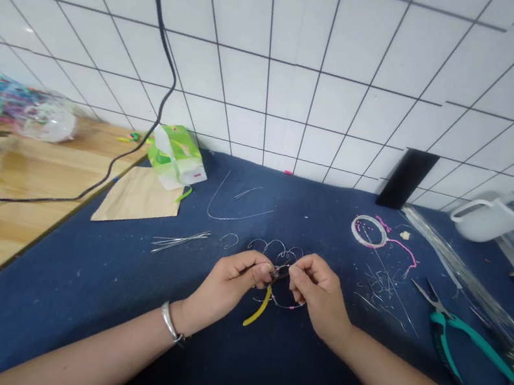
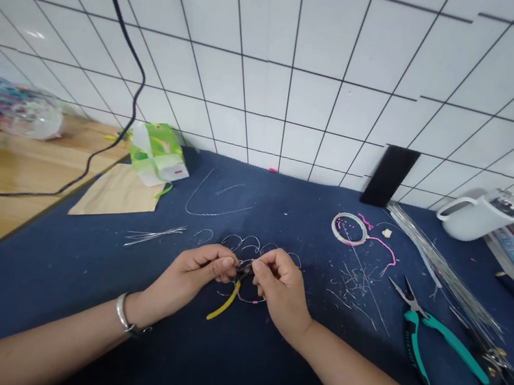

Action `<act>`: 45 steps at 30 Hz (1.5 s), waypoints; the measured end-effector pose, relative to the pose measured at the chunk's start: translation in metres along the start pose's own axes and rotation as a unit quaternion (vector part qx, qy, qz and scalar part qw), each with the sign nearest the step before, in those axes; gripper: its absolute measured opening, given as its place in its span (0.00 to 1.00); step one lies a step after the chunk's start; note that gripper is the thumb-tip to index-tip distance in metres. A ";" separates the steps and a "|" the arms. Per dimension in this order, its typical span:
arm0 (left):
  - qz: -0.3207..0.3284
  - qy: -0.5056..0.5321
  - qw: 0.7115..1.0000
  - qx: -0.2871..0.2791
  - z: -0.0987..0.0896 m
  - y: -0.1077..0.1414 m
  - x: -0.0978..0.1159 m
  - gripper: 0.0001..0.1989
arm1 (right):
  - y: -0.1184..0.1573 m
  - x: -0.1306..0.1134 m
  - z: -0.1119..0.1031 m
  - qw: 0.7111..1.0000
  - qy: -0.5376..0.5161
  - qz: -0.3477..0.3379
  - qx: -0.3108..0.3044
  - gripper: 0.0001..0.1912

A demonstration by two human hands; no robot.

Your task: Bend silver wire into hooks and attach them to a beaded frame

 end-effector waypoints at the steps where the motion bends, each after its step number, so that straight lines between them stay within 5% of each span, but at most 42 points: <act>1: -0.001 -0.010 1.000 0.007 -0.002 0.001 0.000 0.10 | 0.000 0.001 0.001 1.000 -0.001 0.001 -0.002 0.10; 6: 0.012 -0.074 0.997 0.025 -0.010 0.002 0.010 0.10 | -0.001 0.000 0.006 0.999 0.025 0.006 -0.031 0.11; 13: 0.026 -0.124 0.991 -0.046 0.005 0.000 0.020 0.12 | -0.001 -0.008 0.009 0.993 0.106 -0.006 -0.046 0.14; 21: -0.006 -0.032 0.999 -0.007 -0.005 -0.002 0.005 0.11 | -0.004 0.016 0.009 0.996 -0.081 0.037 -0.024 0.13; 29: -0.002 0.042 0.999 -0.021 0.002 -0.001 0.003 0.10 | -0.003 0.012 0.005 0.993 -0.120 0.005 0.008 0.12; 38: 0.051 -0.136 0.989 -0.033 0.010 0.000 0.024 0.06 | 0.001 -0.017 0.010 0.988 0.150 -0.038 -0.021 0.08; 45: 0.055 -0.199 0.978 -0.027 0.017 0.000 0.026 0.08 | 0.004 -0.033 0.013 0.966 0.246 -0.078 0.015 0.07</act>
Point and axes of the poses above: each hand's wrist, its own y-axis away from the middle knuckle, its own z-axis out of the palm, x = y × z, the point moved 10 cm from there along -y, towards the middle knuckle, and after that the axes turned 11 degrees about -x, right-handed, at the moved point
